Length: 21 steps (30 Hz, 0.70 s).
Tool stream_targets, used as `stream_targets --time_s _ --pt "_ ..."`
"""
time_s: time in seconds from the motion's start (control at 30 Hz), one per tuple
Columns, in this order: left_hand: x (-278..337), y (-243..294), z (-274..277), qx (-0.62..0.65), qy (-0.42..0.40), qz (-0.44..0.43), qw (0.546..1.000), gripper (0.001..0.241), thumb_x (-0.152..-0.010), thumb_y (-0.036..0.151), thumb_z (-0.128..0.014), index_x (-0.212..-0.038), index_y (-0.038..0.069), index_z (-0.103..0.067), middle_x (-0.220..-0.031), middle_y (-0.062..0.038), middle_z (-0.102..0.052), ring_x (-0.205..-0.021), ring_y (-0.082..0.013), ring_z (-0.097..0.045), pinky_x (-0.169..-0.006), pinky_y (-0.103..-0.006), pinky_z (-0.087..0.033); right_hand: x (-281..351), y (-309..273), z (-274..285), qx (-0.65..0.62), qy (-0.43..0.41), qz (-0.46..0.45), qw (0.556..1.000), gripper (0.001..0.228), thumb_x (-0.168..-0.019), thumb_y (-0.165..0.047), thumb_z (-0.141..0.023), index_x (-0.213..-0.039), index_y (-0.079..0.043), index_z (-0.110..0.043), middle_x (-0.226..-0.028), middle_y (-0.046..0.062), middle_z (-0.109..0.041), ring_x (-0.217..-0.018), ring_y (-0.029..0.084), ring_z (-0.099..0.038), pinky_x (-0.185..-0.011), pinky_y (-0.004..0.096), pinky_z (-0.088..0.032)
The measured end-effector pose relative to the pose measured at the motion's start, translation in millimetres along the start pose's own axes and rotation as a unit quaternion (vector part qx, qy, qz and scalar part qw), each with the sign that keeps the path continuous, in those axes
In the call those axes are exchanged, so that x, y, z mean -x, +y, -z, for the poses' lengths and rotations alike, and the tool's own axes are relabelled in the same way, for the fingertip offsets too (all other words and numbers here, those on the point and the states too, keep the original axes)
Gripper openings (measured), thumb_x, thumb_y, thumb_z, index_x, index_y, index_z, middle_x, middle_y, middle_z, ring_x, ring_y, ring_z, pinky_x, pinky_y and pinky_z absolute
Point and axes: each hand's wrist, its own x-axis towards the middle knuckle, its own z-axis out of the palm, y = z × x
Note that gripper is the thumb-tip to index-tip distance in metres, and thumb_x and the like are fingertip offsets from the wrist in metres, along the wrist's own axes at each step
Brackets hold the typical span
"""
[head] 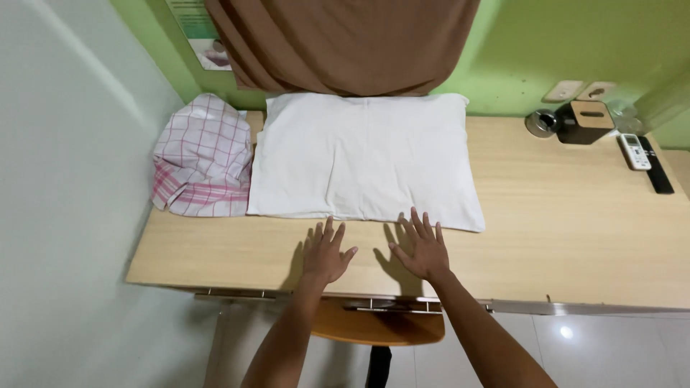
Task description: The person picks up a white pillow from a desk, carries it to the bed, and places it against the headboard. They then smooth the pillow and the bedsheet with their hands. The person repeats this process with a second pillow, arranging it next to the first one.
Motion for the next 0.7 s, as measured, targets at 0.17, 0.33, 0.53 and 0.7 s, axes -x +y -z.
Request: stream_targets --time_s 0.17,0.33,0.53,0.7 --pt "-79.6 -1.5 28.9 0.012 0.046 0.002 0.999 0.082 -0.096 0.066 -0.05 -0.162 0.023 -0.026 -0.173 -0.01 -0.005 -0.157 -0.0378 -0.005 -0.122 -0.0619 -0.016 -76.5 17.1 19.0 -0.035 0.064 0.02 0.997 0.087 -0.092 -0.073 -0.042 -0.163 -0.027 -0.021 -0.173 0.004 0.001 -0.159 0.029 0.002 -0.127 0.051 -0.002" --pt "-143.9 7.4 63.6 0.019 0.088 0.011 0.996 0.086 -0.092 0.065 -0.058 -0.162 0.023 -0.029 -0.171 -0.013 -0.007 -0.156 -0.0413 -0.005 -0.12 -0.0649 -0.016 -144.8 22.3 50.3 -0.063 0.085 0.008 0.994 0.087 -0.091 -0.072 -0.046 -0.161 -0.025 -0.026 -0.173 0.008 0.001 -0.158 0.036 0.005 -0.126 0.052 -0.004" --pt "-211.9 6.5 52.6 0.046 0.251 -0.059 0.965 0.079 -0.092 0.064 -0.059 -0.159 0.028 -0.038 -0.172 -0.015 -0.014 -0.158 -0.0425 -0.014 -0.121 -0.062 -0.024 -202.6 29.9 67.0 -0.06 0.091 0.001 0.994 0.091 -0.089 -0.072 -0.05 -0.161 -0.02 -0.026 -0.171 0.012 -0.002 -0.157 0.036 0.004 -0.125 0.053 -0.003" --pt "-235.6 6.0 35.6 0.022 0.21 -0.021 0.977 0.081 -0.095 0.069 -0.052 -0.161 0.027 -0.032 -0.172 -0.014 -0.01 -0.157 -0.0412 -0.01 -0.12 -0.0622 -0.017 -223.0 38.5 44.4 -0.088 0.123 0.046 0.987 0.093 -0.091 -0.072 -0.049 -0.162 -0.016 -0.026 -0.172 0.014 -0.007 -0.158 0.036 -0.001 -0.125 0.055 -0.004"
